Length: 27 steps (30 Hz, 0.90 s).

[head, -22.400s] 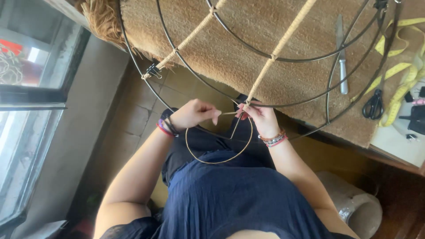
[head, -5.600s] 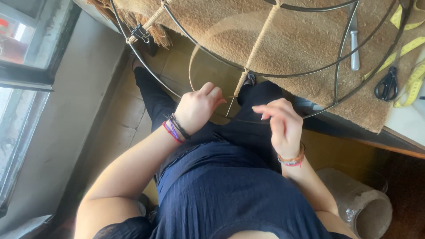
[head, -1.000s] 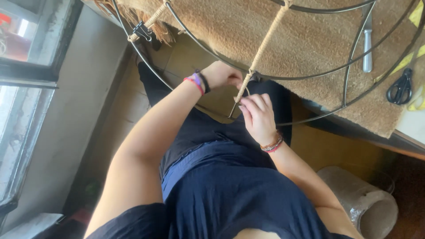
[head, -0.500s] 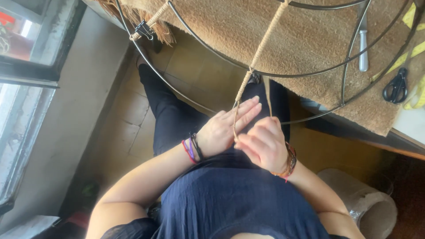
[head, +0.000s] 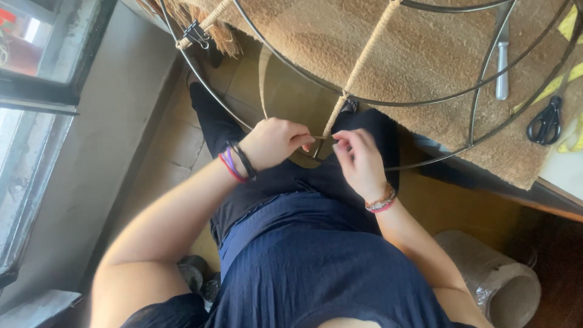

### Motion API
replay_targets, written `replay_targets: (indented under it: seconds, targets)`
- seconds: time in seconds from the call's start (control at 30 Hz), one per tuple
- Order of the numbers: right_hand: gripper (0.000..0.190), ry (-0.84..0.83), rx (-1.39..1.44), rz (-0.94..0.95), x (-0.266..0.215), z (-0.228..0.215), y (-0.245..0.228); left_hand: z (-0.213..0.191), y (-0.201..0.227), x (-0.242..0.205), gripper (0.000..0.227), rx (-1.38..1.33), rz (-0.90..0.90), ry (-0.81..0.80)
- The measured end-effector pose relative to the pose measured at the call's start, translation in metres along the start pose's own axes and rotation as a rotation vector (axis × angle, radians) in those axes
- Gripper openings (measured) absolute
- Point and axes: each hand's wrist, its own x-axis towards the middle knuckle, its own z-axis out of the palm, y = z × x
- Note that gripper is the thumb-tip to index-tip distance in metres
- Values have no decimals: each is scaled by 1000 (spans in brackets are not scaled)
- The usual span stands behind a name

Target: Wrapping and knotting rope around a metal frame to create a decorative furniture item

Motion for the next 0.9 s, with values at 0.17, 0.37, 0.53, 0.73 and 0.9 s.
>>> replay_targets:
  seconds: [0.17, 0.37, 0.53, 0.73, 0.9]
  targets:
    - [13, -129, -204, 92, -18, 11, 23, -22, -34, 42, 35, -93, -99, -407]
    - [25, -98, -173, 93, -9, 10, 24, 6, -62, 114, 29, -145, -86, -741]
    - [21, -69, -315, 32, -6, 18, 20, 54, -77, 166, 22, -57, 32, -628]
    - [15, 67, -328, -161, -5, 9, 16, 51, -64, 130, 15, -161, 490, -75]
    - [22, -77, 88, -139, -33, -14, 0, 5, 20, -7, 23, 134, 340, 499]
